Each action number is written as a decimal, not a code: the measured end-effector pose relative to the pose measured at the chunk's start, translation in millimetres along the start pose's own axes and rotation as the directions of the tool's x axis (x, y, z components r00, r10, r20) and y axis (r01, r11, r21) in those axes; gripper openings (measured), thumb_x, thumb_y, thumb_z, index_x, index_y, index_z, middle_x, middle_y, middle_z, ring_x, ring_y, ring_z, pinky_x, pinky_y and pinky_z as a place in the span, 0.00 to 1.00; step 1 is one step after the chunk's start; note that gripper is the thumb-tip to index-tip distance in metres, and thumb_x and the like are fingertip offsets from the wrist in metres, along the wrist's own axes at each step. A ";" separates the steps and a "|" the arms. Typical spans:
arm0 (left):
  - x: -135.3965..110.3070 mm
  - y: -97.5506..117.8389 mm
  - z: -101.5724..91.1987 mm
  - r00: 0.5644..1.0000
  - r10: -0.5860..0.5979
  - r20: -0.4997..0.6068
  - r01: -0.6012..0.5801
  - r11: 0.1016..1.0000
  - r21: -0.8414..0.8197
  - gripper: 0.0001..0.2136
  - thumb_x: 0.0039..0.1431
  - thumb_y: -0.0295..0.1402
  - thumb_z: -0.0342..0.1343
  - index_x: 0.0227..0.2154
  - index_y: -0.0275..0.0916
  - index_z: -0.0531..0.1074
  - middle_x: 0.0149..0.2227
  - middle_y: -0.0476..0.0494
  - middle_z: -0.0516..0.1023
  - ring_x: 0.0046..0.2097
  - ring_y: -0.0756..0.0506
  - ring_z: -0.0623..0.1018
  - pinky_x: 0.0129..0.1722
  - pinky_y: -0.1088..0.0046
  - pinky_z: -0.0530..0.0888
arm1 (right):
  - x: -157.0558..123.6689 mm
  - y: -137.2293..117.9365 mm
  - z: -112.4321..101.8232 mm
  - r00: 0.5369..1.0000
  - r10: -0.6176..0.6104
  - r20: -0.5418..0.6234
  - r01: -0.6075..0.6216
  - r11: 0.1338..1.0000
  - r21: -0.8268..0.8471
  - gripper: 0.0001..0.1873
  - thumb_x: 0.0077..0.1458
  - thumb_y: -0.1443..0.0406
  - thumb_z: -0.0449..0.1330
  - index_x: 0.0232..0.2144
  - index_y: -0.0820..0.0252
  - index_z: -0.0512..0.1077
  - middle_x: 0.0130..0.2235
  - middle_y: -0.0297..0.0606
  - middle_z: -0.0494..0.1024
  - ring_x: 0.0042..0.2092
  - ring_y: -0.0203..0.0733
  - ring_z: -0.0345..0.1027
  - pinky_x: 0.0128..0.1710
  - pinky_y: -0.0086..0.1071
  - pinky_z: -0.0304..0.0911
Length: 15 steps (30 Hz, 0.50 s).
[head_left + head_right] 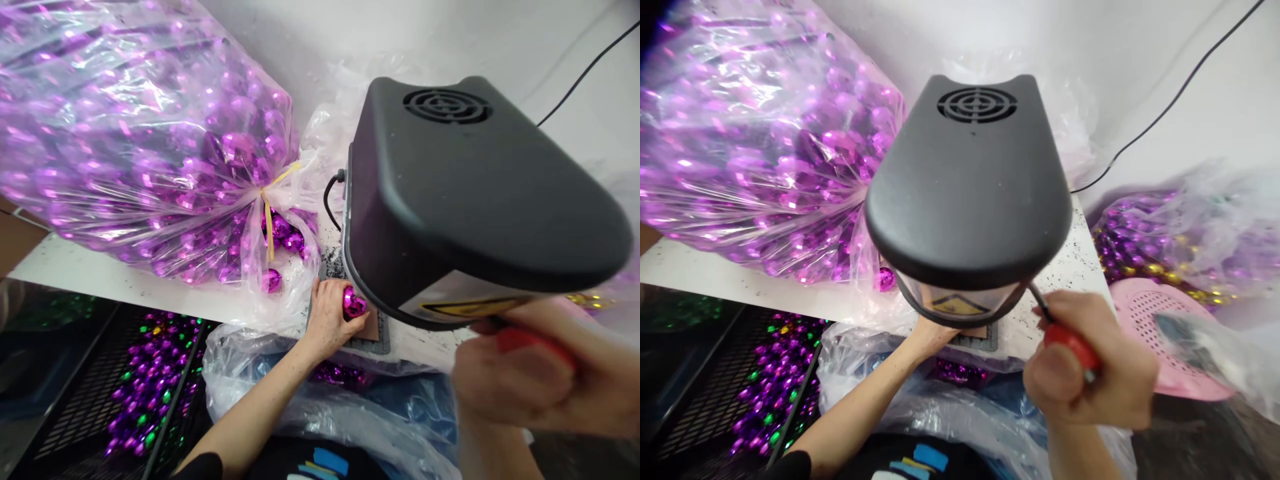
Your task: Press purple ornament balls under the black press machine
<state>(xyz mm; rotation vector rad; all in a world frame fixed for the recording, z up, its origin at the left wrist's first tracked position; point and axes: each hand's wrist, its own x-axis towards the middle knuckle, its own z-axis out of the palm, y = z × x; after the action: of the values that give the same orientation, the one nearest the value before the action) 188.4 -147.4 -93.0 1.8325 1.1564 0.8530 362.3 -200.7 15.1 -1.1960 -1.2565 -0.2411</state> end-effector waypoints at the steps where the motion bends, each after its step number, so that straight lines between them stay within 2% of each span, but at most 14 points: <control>1: 0.4 0.3 -0.9 1.000 0.019 -0.005 -0.019 0.999 0.030 0.21 0.52 0.37 0.68 0.49 0.46 0.71 0.51 0.39 0.77 0.57 0.33 0.72 0.63 0.44 0.64 | 17.8 -5.0 3.3 0.998 -0.036 -0.044 0.036 0.999 0.001 0.13 0.58 0.54 0.55 0.37 0.51 0.77 0.27 0.36 0.72 0.28 0.38 0.66 0.26 0.36 0.58; 3: -1.4 0.1 -2.2 0.998 0.069 -0.015 -0.067 0.993 0.095 0.19 0.55 0.36 0.66 0.49 0.43 0.71 0.49 0.39 0.77 0.55 0.34 0.73 0.66 0.43 0.60 | 50.6 -11.3 15.5 0.977 -0.099 -0.188 0.089 0.994 -0.062 0.18 0.63 0.55 0.53 0.28 0.58 0.74 0.25 0.34 0.68 0.30 0.33 0.65 0.31 0.33 0.57; 6: -16.5 -0.9 -0.5 0.987 0.153 -0.043 -0.141 0.969 0.202 0.20 0.58 0.33 0.63 0.53 0.41 0.68 0.50 0.38 0.76 0.54 0.36 0.74 0.68 0.41 0.55 | 81.2 -10.8 36.8 0.990 -0.020 -0.140 0.017 1.000 -0.024 0.22 0.65 0.55 0.51 0.24 0.63 0.64 0.23 0.30 0.59 0.27 0.26 0.53 0.30 0.30 0.47; 9: -45.6 2.9 4.8 0.976 0.217 0.009 -0.209 0.930 0.301 0.27 0.58 0.32 0.63 0.59 0.42 0.63 0.53 0.36 0.74 0.57 0.36 0.73 0.70 0.40 0.51 | 88.7 -4.9 48.5 0.989 0.024 -0.146 -0.017 0.999 0.052 0.24 0.63 0.54 0.54 0.22 0.62 0.55 0.22 0.29 0.49 0.27 0.26 0.43 0.30 0.30 0.40; 11: -63.8 8.8 3.9 0.960 0.257 0.114 -0.279 0.915 0.290 0.37 0.55 0.41 0.67 0.65 0.42 0.56 0.55 0.34 0.72 0.59 0.34 0.72 0.70 0.38 0.50 | 88.0 -2.6 50.3 0.983 0.021 -0.184 -0.006 0.997 0.076 0.25 0.62 0.52 0.54 0.21 0.61 0.54 0.22 0.29 0.49 0.27 0.27 0.42 0.31 0.30 0.39; 13: -72.8 14.1 -6.9 0.941 0.281 0.188 -0.319 0.922 0.218 0.46 0.53 0.51 0.67 0.68 0.41 0.51 0.58 0.32 0.69 0.61 0.33 0.70 0.69 0.40 0.57 | 87.1 -2.5 49.1 0.980 0.020 -0.199 -0.003 0.996 0.086 0.25 0.61 0.51 0.55 0.21 0.61 0.54 0.22 0.29 0.49 0.27 0.26 0.43 0.31 0.30 0.38; 14: -72.4 14.9 -16.8 0.941 0.286 0.179 -0.319 0.928 0.195 0.44 0.55 0.52 0.65 0.68 0.40 0.51 0.59 0.32 0.69 0.61 0.34 0.70 0.67 0.44 0.62 | 87.0 -3.2 48.0 0.981 0.026 -0.192 -0.010 0.997 0.081 0.25 0.61 0.52 0.55 0.21 0.61 0.54 0.22 0.29 0.49 0.27 0.26 0.42 0.31 0.30 0.38; 15: -68.7 13.8 -29.3 0.950 0.279 0.139 -0.303 0.932 0.201 0.37 0.60 0.49 0.61 0.67 0.41 0.54 0.59 0.33 0.69 0.61 0.36 0.70 0.63 0.50 0.68 | 87.3 -4.0 46.9 0.984 0.030 -0.176 -0.018 0.997 0.070 0.25 0.62 0.53 0.54 0.21 0.62 0.54 0.22 0.29 0.48 0.27 0.26 0.42 0.31 0.30 0.38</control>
<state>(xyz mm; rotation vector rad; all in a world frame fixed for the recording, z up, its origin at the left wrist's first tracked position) 144.5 -207.0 -76.0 2.2460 0.9534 0.8008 363.9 -126.9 81.2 -1.1056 -1.0861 -0.2784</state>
